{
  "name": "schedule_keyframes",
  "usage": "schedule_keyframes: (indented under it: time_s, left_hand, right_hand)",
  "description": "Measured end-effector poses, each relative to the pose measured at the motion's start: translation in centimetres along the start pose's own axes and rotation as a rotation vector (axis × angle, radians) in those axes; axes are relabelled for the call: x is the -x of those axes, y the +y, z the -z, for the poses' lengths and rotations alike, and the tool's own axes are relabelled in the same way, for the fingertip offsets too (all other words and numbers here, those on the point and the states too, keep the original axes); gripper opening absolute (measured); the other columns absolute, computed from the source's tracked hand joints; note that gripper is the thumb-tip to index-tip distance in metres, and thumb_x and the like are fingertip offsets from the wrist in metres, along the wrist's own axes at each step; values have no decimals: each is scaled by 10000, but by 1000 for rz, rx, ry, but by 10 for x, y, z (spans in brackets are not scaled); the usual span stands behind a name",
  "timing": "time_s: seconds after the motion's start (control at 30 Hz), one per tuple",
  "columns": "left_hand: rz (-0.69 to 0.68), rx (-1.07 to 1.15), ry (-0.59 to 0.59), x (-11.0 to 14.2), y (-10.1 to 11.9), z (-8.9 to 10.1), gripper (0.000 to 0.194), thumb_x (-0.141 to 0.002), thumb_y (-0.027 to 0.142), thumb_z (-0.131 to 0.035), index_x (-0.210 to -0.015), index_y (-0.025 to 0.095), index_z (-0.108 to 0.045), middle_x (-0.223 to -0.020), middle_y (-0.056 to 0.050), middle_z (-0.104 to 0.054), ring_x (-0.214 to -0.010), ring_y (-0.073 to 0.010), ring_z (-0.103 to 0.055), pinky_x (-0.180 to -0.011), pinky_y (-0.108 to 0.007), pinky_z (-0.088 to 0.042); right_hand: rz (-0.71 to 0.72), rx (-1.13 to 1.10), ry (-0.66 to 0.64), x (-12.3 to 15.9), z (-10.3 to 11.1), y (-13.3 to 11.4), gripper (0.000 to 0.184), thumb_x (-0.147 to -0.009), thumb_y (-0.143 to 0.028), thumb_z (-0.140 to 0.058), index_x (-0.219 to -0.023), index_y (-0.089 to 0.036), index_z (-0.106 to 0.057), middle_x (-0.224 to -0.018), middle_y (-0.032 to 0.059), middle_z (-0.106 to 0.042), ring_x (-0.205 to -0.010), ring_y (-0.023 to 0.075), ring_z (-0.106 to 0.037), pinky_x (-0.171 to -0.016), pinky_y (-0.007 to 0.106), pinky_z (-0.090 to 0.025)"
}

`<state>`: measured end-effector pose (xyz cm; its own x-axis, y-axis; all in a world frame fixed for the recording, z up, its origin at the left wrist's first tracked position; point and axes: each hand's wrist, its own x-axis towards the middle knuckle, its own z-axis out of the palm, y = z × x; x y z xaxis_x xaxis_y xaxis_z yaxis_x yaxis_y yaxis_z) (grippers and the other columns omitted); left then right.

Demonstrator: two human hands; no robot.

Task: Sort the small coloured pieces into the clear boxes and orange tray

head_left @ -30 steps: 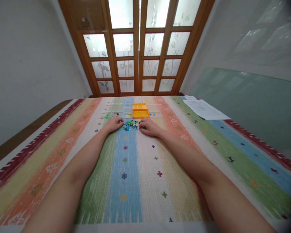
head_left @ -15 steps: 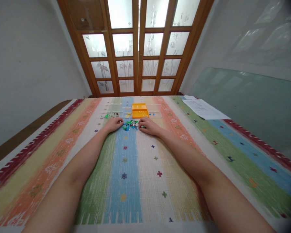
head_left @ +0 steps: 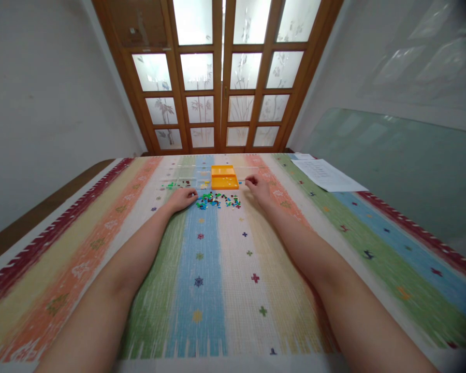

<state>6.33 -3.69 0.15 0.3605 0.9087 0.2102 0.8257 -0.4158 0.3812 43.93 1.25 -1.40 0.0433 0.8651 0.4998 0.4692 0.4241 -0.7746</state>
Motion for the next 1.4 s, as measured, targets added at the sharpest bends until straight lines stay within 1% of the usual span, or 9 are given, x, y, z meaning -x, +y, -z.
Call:
schedule_keyframes:
  time_s: [0.17,0.3,0.4,0.6,0.7,0.8,0.97,1.07,1.4]
  left_hand:
    - [-2,8,3,-1,-1,0,293,-937,440,-564,-961,216,-751,-822,-36,-719,-739,-193,-603,-711,-286,-395]
    - [-5,17,3,-1,-2,-1,292,-939,443,-566,-964,219,-751,-826,-35,-719,-733,-191,-597,-713,-286,-392]
    - [-3,17,2,0,-3,-1,297,-940,447,-564,-968,218,-752,-830,-35,-721,-733,-192,-599,-712,-285,-394]
    - [-10,26,7,1,0,-1,291,-921,426,-565,-958,215,-761,-824,-36,-721,-731,-189,-596,-711,-284,-405]
    - [-19,63,-20,1,2,1,254,-865,326,-562,-948,208,-771,-795,-25,-709,-708,-180,-576,-704,-281,-411]
    - [-31,122,-69,2,3,6,283,-796,253,-540,-942,196,-776,-742,-9,-672,-667,-167,-546,-677,-277,-403]
    - [-60,236,-217,2,3,18,308,-783,314,-596,-995,181,-774,-645,18,-555,-615,-151,-491,-608,-268,-351]
    - [-59,272,-282,4,3,21,330,-786,363,-633,-1022,179,-772,-637,22,-527,-601,-145,-474,-594,-271,-331]
    - [-70,270,-280,5,5,20,332,-820,418,-660,-1031,189,-775,-631,30,-495,-599,-141,-454,-597,-273,-323]
  right_hand:
    - [-122,-12,124,-15,12,29,276,-836,-407,-626,-940,-175,-733,-936,93,-752,-861,242,-662,-830,386,-538]
    - [-172,-52,131,-20,14,40,331,-867,-417,-618,-1057,-180,-749,-990,111,-766,-919,265,-693,-833,417,-572]
    - [-187,-86,131,-21,12,42,343,-889,-402,-591,-1113,-187,-738,-1013,107,-771,-943,257,-713,-848,426,-584]
    - [-161,-76,90,-17,6,39,310,-876,-369,-580,-1066,-183,-740,-1019,98,-780,-954,238,-718,-883,415,-577]
    - [-146,-63,69,-14,4,35,304,-872,-363,-562,-1038,-184,-744,-955,82,-777,-898,229,-711,-885,410,-567]
    - [-122,-30,52,-11,3,32,301,-867,-368,-556,-1015,-190,-749,-928,65,-768,-884,226,-697,-877,402,-561]
    - [-103,2,20,-8,1,31,302,-868,-372,-554,-1011,-200,-757,-934,57,-765,-885,225,-686,-857,388,-555]
    - [-96,26,5,-6,0,28,302,-871,-370,-550,-1009,-204,-762,-928,59,-766,-882,227,-684,-845,379,-548]
    - [-73,21,-29,2,1,12,278,-853,-341,-539,-970,-202,-749,-910,56,-766,-846,225,-680,-803,361,-521]
